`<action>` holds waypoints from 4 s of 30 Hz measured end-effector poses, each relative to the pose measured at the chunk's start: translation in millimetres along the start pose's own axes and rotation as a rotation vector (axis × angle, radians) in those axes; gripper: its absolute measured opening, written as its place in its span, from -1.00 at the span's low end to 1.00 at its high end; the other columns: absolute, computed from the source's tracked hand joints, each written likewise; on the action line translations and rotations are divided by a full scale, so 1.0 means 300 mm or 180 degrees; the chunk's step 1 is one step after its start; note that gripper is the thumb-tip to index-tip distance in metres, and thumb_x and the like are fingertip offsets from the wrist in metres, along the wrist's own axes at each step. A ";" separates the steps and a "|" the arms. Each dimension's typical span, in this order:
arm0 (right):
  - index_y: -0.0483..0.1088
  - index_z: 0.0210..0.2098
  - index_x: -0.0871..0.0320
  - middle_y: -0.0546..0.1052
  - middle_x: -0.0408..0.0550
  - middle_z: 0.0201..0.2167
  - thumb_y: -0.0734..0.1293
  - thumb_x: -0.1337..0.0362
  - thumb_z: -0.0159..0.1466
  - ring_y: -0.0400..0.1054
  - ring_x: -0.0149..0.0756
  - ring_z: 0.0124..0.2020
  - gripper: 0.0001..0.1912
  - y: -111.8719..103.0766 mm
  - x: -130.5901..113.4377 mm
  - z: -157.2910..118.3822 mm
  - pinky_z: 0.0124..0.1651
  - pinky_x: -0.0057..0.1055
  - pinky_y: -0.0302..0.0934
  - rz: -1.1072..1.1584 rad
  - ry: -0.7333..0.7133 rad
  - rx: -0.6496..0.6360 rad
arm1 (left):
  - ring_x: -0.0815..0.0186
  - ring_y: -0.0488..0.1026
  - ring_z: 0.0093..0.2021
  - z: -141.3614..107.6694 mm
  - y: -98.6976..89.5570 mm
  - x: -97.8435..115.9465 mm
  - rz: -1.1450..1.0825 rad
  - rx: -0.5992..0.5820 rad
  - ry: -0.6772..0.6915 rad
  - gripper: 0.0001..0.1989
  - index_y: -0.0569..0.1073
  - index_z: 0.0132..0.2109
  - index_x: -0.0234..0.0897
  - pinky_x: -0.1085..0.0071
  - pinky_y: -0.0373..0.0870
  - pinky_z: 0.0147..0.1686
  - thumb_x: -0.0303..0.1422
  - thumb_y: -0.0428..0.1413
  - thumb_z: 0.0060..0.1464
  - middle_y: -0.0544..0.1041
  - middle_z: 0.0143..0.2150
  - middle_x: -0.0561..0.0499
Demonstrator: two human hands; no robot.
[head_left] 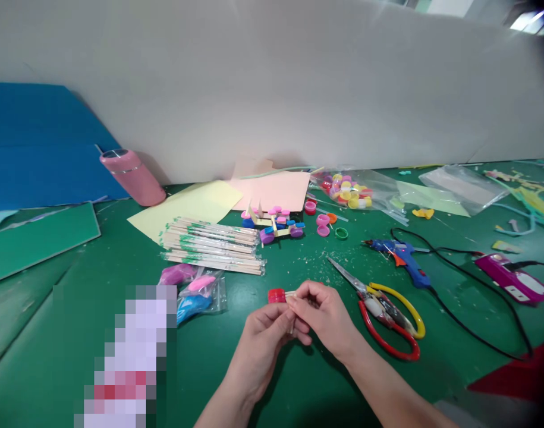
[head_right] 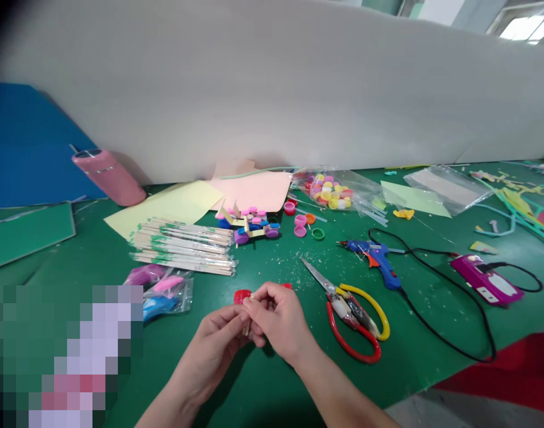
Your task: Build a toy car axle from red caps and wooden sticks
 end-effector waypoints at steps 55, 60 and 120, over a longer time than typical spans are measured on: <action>0.10 -0.62 0.16 0.13 -0.30 -0.66 0.19 0.45 0.14 0.00 -0.51 -0.60 -0.76 -0.058 -0.107 -0.028 -0.55 -0.57 -0.08 -0.2168 -0.0704 -0.1420 | 0.40 0.30 -0.60 -0.022 0.022 0.003 0.1009 -0.0685 -0.0122 -0.72 0.50 -0.51 -0.39 0.47 0.21 -0.48 -0.27 0.09 0.03 0.44 -0.66 0.01; 0.15 -0.60 0.17 0.18 -0.30 -0.68 0.19 0.46 0.14 0.03 -0.52 -0.61 -0.78 -0.046 -0.109 -0.017 -0.56 -0.58 -0.08 -0.2199 -0.0698 -0.1598 | 0.38 0.37 -0.64 -0.022 0.028 -0.027 0.0258 -0.0875 -0.0464 -0.77 0.54 -0.44 -0.44 0.46 0.23 -0.52 -0.30 0.16 -0.05 0.52 -0.62 -0.08; 0.27 -0.49 0.16 0.34 -0.27 -0.73 0.22 0.17 0.22 0.28 -0.46 -0.71 -0.77 -0.030 -0.052 -0.015 -0.64 -0.56 0.09 -0.1141 -0.0099 -0.0284 | 0.34 0.36 -0.51 -0.009 0.014 -0.004 0.0124 -0.0039 0.0031 -0.83 0.52 -0.50 -0.38 0.41 0.25 -0.38 -0.39 0.14 -0.02 0.50 -0.58 -0.03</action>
Point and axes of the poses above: each hand's wrist, its own z-axis towards the middle knuckle, its own y-axis out of the palm, x = y × z, the point moved 5 cm from there along z, towards the middle knuckle
